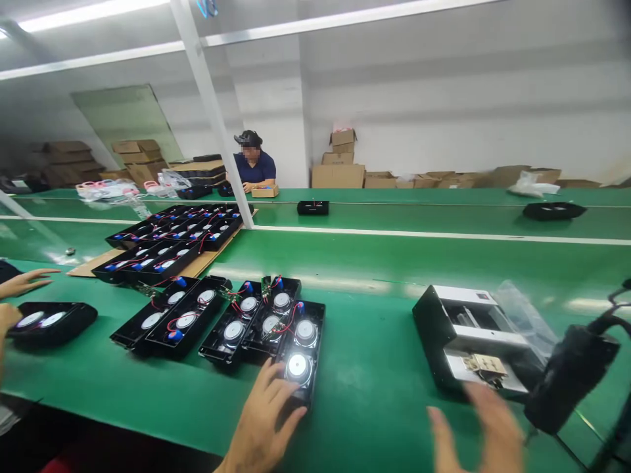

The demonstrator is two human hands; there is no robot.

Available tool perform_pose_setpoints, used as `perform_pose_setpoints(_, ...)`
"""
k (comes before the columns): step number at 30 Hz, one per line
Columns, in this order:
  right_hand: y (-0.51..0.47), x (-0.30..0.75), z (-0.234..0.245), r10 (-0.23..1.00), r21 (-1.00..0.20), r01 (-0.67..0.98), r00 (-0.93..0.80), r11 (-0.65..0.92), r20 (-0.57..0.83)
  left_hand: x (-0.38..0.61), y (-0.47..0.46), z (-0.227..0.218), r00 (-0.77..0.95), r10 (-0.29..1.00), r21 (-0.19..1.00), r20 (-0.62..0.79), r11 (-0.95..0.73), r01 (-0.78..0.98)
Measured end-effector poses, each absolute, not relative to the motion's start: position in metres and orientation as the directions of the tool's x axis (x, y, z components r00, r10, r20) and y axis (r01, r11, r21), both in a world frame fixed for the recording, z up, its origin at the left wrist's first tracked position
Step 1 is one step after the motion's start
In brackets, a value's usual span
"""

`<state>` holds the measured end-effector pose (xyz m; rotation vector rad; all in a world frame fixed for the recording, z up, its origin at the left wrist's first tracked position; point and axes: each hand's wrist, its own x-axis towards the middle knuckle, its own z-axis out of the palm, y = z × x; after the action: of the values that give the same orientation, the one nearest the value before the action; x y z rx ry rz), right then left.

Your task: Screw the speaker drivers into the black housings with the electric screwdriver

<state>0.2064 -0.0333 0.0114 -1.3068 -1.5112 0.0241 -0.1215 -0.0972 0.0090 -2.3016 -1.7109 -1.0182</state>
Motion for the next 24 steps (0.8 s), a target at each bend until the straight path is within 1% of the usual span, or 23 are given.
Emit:
perform_pose_setpoints(1, -0.034, 0.173, 0.006, 0.818, -0.648, 0.653, 0.076, 0.391, 0.571, -0.115, -0.098, 0.003, 0.136, 0.8, 0.314, 0.584, -0.377, 0.871)
perform_pose_setpoints(2, -0.031, 0.14, 0.002, 0.892, -0.695, 0.594, -0.087, 0.405, 0.445, -0.107, -0.099, -0.001, 0.12, 0.787, 0.336, 0.604, -0.389, 0.858)
perform_pose_setpoints(3, -0.025, 0.11, -0.001, 0.932, -0.761, 0.538, -0.217, 0.363, 0.291, -0.098, -0.099, -0.005, 0.107, 0.78, 0.362, 0.617, -0.402, 0.841)
perform_pose_setpoints(4, -0.016, 0.086, -0.003, 0.939, -0.813, 0.496, -0.299, 0.304, 0.168, -0.088, -0.099, -0.008, 0.099, 0.777, 0.387, 0.622, -0.415, 0.823)
perform_pose_setpoints(5, -0.005, 0.067, -0.003, 0.929, -0.829, 0.49, -0.36, 0.269, 0.088, -0.08, -0.099, -0.01, 0.101, 0.777, 0.407, 0.622, -0.431, 0.805)
perform_pose_setpoints(6, 0.007, 0.056, -0.003, 0.918, -0.819, 0.506, -0.391, 0.27, 0.061, -0.073, -0.099, -0.01, 0.106, 0.774, 0.423, 0.624, -0.449, 0.787)
perform_pose_setpoints(7, 0.018, 0.052, -0.002, 0.899, -0.809, 0.504, -0.432, 0.302, 0.066, -0.069, -0.1, -0.01, 0.107, 0.765, 0.435, 0.635, -0.469, 0.769)
perform_pose_setpoints(10, 0.05, 0.075, 0.006, 0.798, -0.765, 0.45, -0.587, 0.461, 0.136, -0.068, -0.105, -0.003, 0.033, 0.692, 0.46, 0.721, -0.514, 0.724)
perform_pose_setpoints(11, 0.058, 0.089, 0.012, 0.759, -0.75, 0.434, -0.636, 0.5, 0.138, -0.071, -0.107, 0.0, -0.004, 0.666, 0.465, 0.746, -0.517, 0.718)
perform_pose_setpoints(13, 0.072, 0.12, 0.027, 0.678, -0.718, 0.425, -0.73, 0.551, 0.088, -0.079, -0.107, 0.006, -0.053, 0.635, 0.463, 0.77, -0.5, 0.731)
perform_pose_setpoints(14, 0.077, 0.134, 0.037, 0.629, -0.707, 0.421, -0.776, 0.568, 0.042, -0.082, -0.105, 0.01, -0.053, 0.645, 0.461, 0.762, -0.483, 0.744)
perform_pose_setpoints(15, 0.081, 0.148, 0.046, 0.586, -0.701, 0.418, -0.811, 0.577, -0.001, -0.084, -0.101, 0.012, -0.028, 0.676, 0.459, 0.736, -0.468, 0.755)
perform_pose_setpoints(16, 0.083, 0.16, 0.055, 0.572, -0.698, 0.425, -0.82, 0.576, -0.028, -0.085, -0.095, 0.015, 0.021, 0.72, 0.456, 0.693, -0.46, 0.762)
perform_pose_setpoints(17, 0.082, 0.172, 0.062, 0.594, -0.695, 0.441, -0.804, 0.568, -0.025, -0.085, -0.089, 0.017, 0.091, 0.766, 0.448, 0.636, -0.463, 0.764)
perform_pose_setpoints(18, 0.078, 0.184, 0.068, 0.653, -0.689, 0.469, -0.757, 0.552, 0.008, -0.083, -0.082, 0.019, 0.173, 0.8, 0.438, 0.575, -0.479, 0.761)
perform_pose_setpoints(19, 0.071, 0.196, 0.072, 0.736, -0.685, 0.504, -0.674, 0.525, 0.068, -0.08, -0.075, 0.02, 0.256, 0.816, 0.427, 0.518, -0.506, 0.75)
perform_pose_setpoints(21, 0.043, 0.22, 0.074, 0.884, -0.708, 0.559, -0.42, 0.431, 0.206, -0.071, -0.062, 0.022, 0.369, 0.808, 0.414, 0.459, -0.562, 0.716)
perform_pose_setpoints(22, 0.024, 0.231, 0.071, 0.932, -0.745, 0.563, -0.267, 0.359, 0.247, -0.066, -0.057, 0.022, 0.396, 0.801, 0.418, 0.449, -0.58, 0.699)
perform_pose_setpoints(23, 0.004, 0.24, 0.065, 0.961, -0.792, 0.548, -0.101, 0.271, 0.258, -0.061, -0.053, 0.022, 0.408, 0.797, 0.427, 0.445, -0.589, 0.686)
perform_pose_setpoints(24, -0.018, 0.247, 0.057, 0.97, -0.844, 0.506, 0.059, 0.175, 0.237, -0.056, -0.05, 0.021, 0.411, 0.797, 0.44, 0.442, -0.592, 0.676)
